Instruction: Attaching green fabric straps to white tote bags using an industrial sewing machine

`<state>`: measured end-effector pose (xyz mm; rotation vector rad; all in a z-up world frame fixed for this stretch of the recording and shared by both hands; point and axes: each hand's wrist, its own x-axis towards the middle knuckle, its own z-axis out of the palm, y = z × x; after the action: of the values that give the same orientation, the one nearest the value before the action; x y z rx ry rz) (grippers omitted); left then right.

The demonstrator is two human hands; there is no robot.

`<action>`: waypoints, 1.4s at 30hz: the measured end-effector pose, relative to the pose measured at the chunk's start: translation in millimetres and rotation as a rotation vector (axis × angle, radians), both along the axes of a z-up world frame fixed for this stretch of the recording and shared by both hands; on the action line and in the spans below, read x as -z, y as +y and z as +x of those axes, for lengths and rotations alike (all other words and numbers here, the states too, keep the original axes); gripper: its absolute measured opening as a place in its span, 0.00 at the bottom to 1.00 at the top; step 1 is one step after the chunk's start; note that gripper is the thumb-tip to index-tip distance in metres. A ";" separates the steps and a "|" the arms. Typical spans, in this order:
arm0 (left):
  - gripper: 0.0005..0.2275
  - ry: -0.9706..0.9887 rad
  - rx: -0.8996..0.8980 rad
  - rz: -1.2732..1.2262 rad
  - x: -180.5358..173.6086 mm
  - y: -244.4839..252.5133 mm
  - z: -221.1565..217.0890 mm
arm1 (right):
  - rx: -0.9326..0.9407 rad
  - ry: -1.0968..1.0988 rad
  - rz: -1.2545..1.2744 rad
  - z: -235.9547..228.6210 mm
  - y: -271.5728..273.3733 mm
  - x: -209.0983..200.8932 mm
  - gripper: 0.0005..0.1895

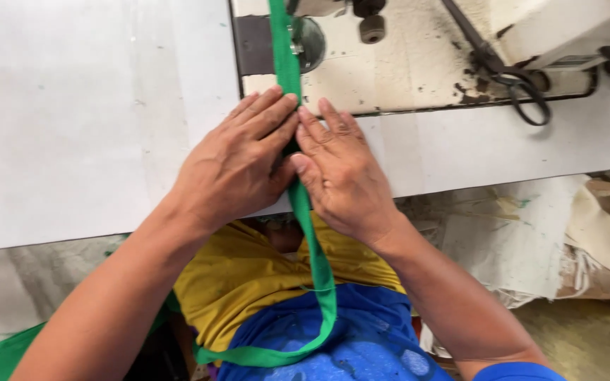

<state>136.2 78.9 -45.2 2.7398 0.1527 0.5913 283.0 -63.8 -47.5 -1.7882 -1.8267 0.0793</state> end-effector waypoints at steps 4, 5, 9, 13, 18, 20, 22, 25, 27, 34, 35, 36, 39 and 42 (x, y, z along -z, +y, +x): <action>0.23 0.014 0.015 -0.031 6.2 0.6 -0.6 | 0.002 -0.020 0.025 -0.3 -0.3 3.2 0.22; 0.23 0.035 0.022 -0.039 4.7 0.1 -2.9 | 0.010 0.000 0.017 -3.3 -0.4 2.8 0.22; 0.22 0.010 0.020 -0.027 -1.0 0.1 -1.7 | 0.015 0.000 0.024 -3.4 0.5 0.1 0.22; 0.20 -0.031 0.008 -0.016 -1.9 -0.2 -1.5 | 0.014 -0.007 0.006 -3.7 0.0 -1.3 0.22; 0.17 -0.067 -0.002 0.007 -2.1 0.7 2.0 | 0.011 0.025 0.016 -1.1 0.6 -1.0 0.21; 0.17 -0.069 -0.011 0.014 -2.3 0.3 -0.3 | 0.003 0.029 0.020 -3.3 1.0 0.1 0.21; 0.16 -0.079 -0.012 0.019 -3.4 -0.5 1.7 | 0.016 0.037 0.007 -2.1 0.6 -0.7 0.22; 0.15 -0.097 -0.011 0.028 -5.4 -0.8 1.9 | 0.023 0.043 -0.003 -2.7 0.4 -0.9 0.22; 0.14 -0.104 -0.012 0.035 -6.2 -1.0 2.7 | 0.024 0.041 0.006 -2.2 0.4 0.8 0.22; 0.15 -0.077 -0.015 0.002 -4.1 -0.3 3.0 | 0.026 0.022 0.024 -2.1 1.2 -0.2 0.21; 0.15 -0.068 -0.012 0.004 -3.5 0.6 2.9 | 0.028 0.031 0.026 -2.2 1.4 -0.2 0.21; 0.15 -0.048 -0.006 0.005 -2.9 1.5 2.8 | 0.031 0.026 0.038 -2.6 1.7 -0.1 0.21; 0.17 -0.001 0.001 -0.003 1.2 2.6 5.2 | 0.043 0.043 0.059 -1.3 0.8 1.2 0.20; 0.18 0.040 -0.010 -0.018 0.5 3.8 6.0 | 0.058 0.080 0.100 -4.3 2.7 2.2 0.20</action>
<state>142.2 82.8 -45.7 2.7357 0.1803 0.5358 278.7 -61.0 -49.7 -1.7417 -1.6927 0.0354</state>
